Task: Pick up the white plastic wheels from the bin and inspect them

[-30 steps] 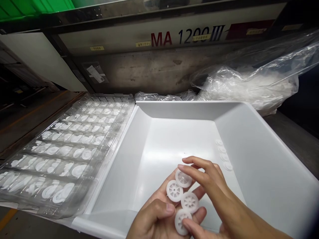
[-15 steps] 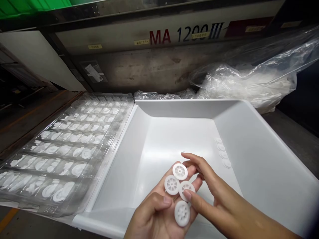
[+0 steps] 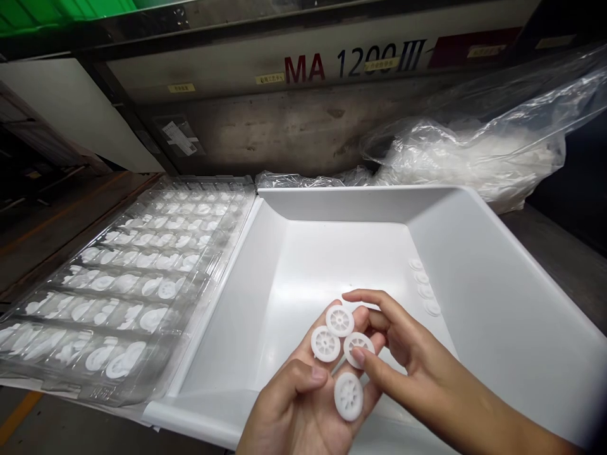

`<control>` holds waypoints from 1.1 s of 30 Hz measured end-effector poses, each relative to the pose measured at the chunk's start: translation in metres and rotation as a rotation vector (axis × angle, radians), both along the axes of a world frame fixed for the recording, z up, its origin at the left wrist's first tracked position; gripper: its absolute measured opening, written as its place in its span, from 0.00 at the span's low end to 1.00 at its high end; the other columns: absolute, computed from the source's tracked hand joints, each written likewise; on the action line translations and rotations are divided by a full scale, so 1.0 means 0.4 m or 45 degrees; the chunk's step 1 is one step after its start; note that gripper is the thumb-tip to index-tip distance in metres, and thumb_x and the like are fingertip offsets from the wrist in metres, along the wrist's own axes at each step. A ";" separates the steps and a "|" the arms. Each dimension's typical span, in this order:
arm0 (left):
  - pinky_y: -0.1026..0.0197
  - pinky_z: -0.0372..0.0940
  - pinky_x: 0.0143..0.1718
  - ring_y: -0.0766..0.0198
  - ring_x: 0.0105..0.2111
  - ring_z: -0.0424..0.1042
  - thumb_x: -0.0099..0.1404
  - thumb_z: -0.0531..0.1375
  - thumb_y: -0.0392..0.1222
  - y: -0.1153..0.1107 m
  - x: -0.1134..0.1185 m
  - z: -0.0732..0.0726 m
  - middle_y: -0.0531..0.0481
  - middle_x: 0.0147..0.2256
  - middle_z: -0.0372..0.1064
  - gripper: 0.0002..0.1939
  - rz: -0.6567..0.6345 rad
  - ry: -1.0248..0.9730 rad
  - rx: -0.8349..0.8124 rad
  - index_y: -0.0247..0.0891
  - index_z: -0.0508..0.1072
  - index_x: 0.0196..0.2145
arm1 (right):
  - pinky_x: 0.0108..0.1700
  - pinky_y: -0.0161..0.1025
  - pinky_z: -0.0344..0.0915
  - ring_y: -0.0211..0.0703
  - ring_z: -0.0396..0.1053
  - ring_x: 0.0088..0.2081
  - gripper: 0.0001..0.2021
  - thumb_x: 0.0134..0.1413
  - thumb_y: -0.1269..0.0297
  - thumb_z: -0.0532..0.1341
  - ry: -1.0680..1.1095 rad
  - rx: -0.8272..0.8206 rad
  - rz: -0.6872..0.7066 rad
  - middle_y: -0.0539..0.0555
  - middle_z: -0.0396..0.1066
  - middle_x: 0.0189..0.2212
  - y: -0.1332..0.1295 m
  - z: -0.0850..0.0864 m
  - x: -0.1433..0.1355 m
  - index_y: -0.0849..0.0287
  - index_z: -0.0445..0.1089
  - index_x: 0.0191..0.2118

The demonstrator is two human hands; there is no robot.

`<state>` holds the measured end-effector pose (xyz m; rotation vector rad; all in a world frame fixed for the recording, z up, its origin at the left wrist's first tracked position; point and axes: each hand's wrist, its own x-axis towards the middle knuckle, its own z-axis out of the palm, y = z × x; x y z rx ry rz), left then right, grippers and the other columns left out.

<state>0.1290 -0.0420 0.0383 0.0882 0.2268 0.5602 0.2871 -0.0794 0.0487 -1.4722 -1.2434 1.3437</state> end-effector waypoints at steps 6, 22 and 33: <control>0.50 0.40 0.66 0.48 0.65 0.38 0.60 0.51 0.30 -0.001 0.000 -0.002 0.44 0.57 0.63 0.26 0.020 -0.016 0.010 0.33 0.64 0.57 | 0.43 0.36 0.66 0.38 0.65 0.40 0.15 0.62 0.59 0.55 0.031 0.000 -0.075 0.47 0.63 0.37 -0.001 0.001 -0.005 0.47 0.53 0.52; 0.47 0.41 0.65 0.51 0.63 0.52 0.69 0.38 0.38 0.001 0.001 0.000 0.39 0.59 0.60 0.27 0.033 -0.029 -0.060 0.28 0.57 0.61 | 0.50 0.43 0.66 0.46 0.61 0.53 0.20 0.64 0.52 0.51 -0.155 0.040 0.028 0.52 0.61 0.49 -0.020 -0.013 0.013 0.45 0.48 0.58; 0.43 0.35 0.64 0.51 0.64 0.48 0.71 0.34 0.40 0.001 -0.008 0.001 0.42 0.62 0.55 0.28 0.017 -0.004 -0.089 0.32 0.63 0.59 | 0.54 0.42 0.65 0.45 0.58 0.57 0.30 0.57 0.69 0.54 -0.232 0.072 0.219 0.49 0.58 0.52 -0.030 0.004 0.020 0.38 0.42 0.61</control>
